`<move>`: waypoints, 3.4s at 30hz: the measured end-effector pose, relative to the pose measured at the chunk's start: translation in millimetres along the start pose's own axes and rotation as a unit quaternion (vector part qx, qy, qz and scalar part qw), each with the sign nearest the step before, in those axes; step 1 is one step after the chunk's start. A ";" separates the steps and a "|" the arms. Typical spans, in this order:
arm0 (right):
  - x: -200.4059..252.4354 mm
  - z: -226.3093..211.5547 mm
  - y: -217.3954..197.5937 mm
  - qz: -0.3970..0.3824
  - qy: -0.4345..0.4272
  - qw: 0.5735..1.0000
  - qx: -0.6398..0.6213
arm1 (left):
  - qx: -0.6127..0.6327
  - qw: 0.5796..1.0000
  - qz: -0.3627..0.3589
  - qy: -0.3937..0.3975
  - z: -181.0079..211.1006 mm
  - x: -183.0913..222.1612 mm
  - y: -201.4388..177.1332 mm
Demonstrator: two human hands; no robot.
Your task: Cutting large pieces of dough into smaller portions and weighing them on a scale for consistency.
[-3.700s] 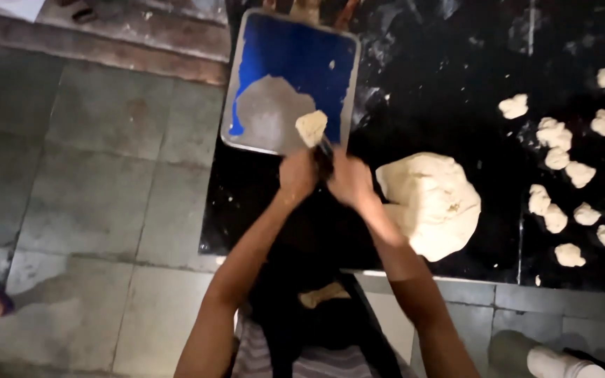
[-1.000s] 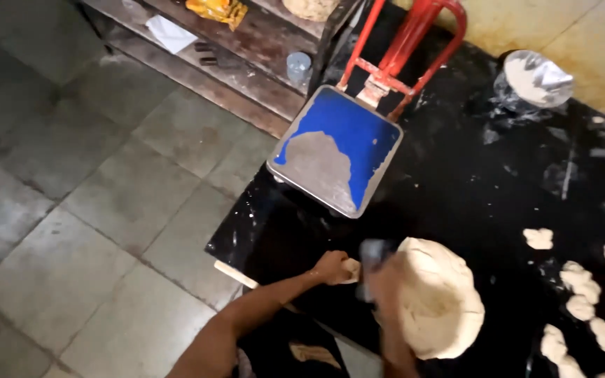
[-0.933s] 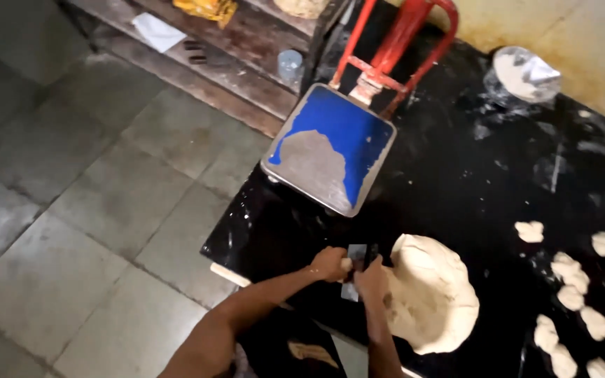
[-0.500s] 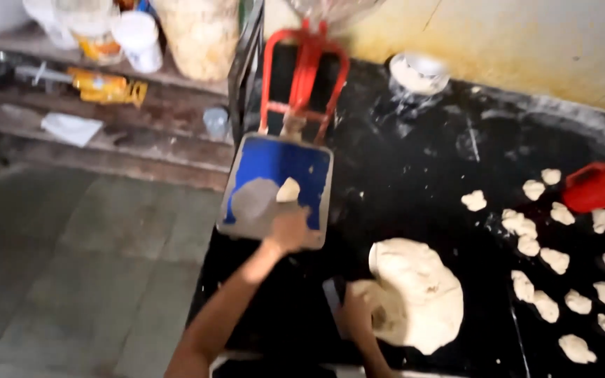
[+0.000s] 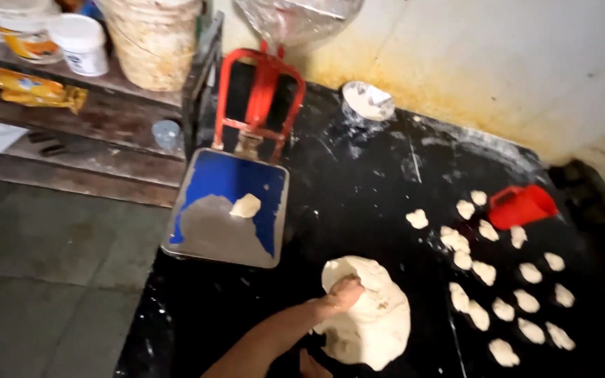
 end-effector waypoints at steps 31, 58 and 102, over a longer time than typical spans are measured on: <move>-61.9 -27.9 -112.5 -0.166 0.105 0.955 -0.223 | -0.131 0.959 0.156 -0.199 -255.6 174.4 -292.4; 94.8 150.0 -242.9 -0.087 0.465 0.819 -0.324 | 0.101 0.977 -0.188 0.006 150.0 -25.9 -57.1; -75.8 16.6 -121.4 -0.210 0.267 0.938 -0.073 | 0.055 0.991 0.125 0.009 -20.8 -21.0 -80.3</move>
Point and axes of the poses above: each hand's wrist, its own x-axis away from the middle knuckle, its own y-axis out of the palm, z = x × y, the point moved 1 cm from there along -x, towards the middle knuckle, and after that the axes turned 7 degrees about -z, right-handed, at the moved point
